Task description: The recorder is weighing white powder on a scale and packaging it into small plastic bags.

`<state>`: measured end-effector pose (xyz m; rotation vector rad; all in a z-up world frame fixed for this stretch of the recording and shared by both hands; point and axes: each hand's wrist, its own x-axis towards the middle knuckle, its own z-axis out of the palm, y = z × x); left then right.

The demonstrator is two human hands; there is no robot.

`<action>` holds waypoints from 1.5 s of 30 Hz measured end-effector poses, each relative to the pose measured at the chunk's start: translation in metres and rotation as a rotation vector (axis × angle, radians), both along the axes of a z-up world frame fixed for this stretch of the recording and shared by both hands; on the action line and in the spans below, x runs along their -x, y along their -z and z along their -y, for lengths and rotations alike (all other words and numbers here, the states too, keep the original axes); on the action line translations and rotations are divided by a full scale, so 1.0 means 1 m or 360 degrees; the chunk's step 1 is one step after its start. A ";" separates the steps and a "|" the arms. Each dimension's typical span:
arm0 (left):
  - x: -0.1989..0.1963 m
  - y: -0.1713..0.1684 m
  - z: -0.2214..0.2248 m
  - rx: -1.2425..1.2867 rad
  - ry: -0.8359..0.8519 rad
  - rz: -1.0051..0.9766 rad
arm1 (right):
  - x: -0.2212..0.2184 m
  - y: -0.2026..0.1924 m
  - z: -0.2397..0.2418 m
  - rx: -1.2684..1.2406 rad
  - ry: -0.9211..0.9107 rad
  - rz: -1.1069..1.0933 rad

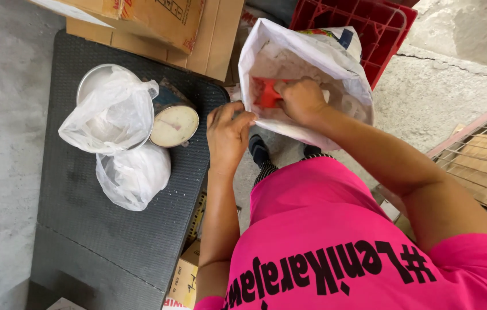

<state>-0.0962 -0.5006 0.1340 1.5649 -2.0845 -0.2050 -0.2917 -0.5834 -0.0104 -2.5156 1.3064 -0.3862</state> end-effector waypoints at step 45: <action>-0.145 -0.021 -0.068 0.0692 -0.1298 -0.0552 | -0.053 -0.222 -0.016 -0.0405 -0.0224 0.0970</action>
